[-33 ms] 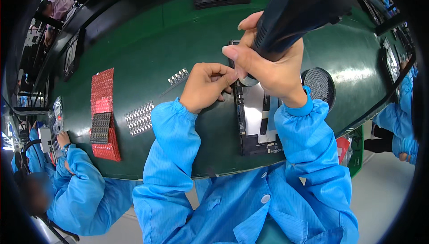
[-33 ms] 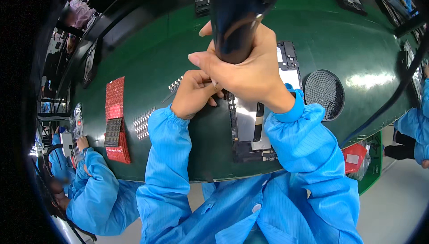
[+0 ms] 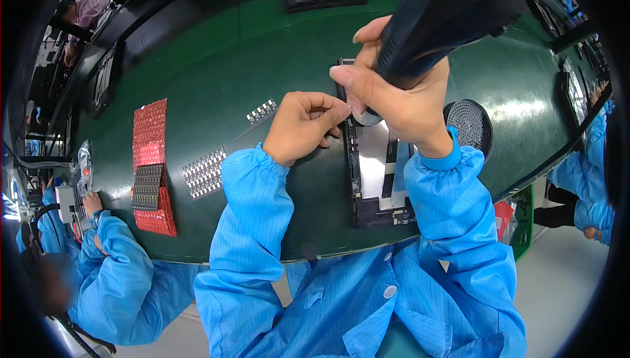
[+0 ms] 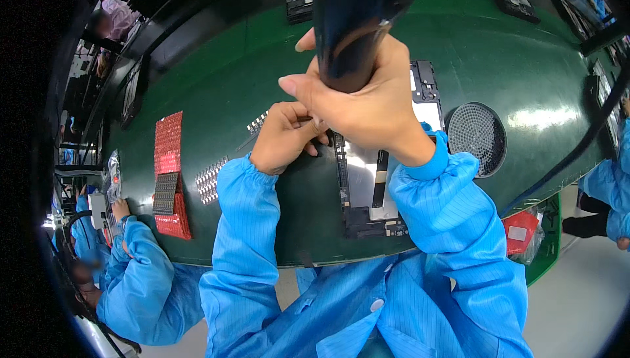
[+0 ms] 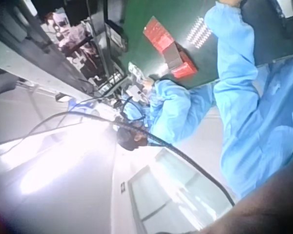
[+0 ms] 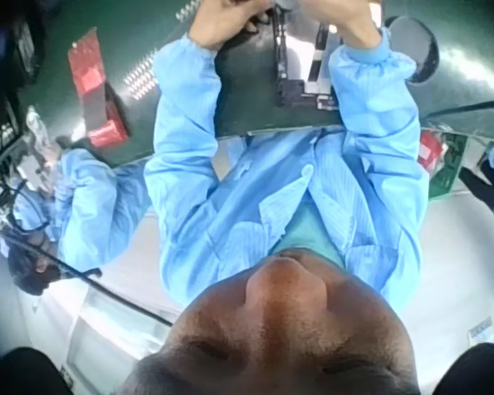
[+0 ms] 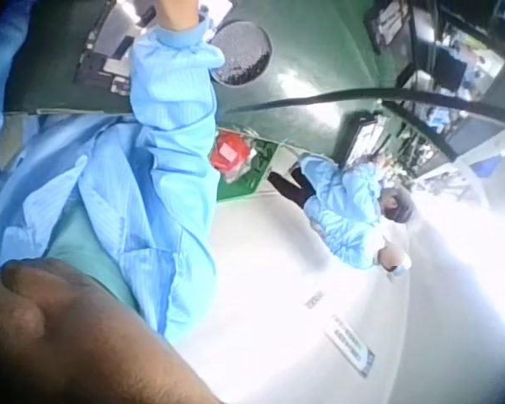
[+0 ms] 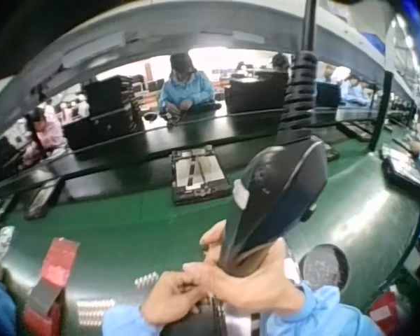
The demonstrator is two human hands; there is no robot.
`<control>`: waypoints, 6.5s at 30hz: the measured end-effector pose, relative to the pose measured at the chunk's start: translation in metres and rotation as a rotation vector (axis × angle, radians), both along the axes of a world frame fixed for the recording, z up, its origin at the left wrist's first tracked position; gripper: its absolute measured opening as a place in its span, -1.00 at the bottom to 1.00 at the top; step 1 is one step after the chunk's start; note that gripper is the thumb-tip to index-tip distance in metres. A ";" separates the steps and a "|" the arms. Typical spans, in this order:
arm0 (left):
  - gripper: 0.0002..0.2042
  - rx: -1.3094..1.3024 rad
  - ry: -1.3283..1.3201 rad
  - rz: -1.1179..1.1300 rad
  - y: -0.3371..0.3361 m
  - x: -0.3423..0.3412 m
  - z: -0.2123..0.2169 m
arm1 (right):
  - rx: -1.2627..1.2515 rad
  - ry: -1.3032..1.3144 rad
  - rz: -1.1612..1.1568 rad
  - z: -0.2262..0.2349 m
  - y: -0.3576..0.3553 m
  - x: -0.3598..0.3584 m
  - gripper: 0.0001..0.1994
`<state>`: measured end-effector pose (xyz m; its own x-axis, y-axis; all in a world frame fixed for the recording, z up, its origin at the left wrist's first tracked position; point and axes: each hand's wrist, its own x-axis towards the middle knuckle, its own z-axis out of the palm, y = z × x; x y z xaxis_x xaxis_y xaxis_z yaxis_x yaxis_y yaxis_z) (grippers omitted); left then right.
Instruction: Manually assembling electronic components and securing ribbons with an electric screwdriver at a factory workbench.
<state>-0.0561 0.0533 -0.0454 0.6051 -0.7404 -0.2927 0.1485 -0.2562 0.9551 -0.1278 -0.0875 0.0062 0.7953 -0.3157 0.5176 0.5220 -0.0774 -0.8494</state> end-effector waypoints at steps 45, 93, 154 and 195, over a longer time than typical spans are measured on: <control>-0.90 0.005 -0.066 0.133 -0.005 -0.003 -0.012 | -0.230 -0.017 0.031 -0.008 0.012 0.008 -0.69; -0.85 0.498 -0.830 0.272 0.068 0.032 0.008 | 0.151 -0.100 -0.398 -0.001 -0.128 -0.101 -0.72; -0.78 -0.165 -0.309 0.356 0.035 -0.025 -0.018 | -0.115 -0.074 -0.059 0.029 -0.014 -0.023 -0.60; -0.87 -0.261 -0.399 0.594 0.048 -0.021 -0.006 | -0.230 -0.002 0.062 -0.009 0.019 0.008 -0.65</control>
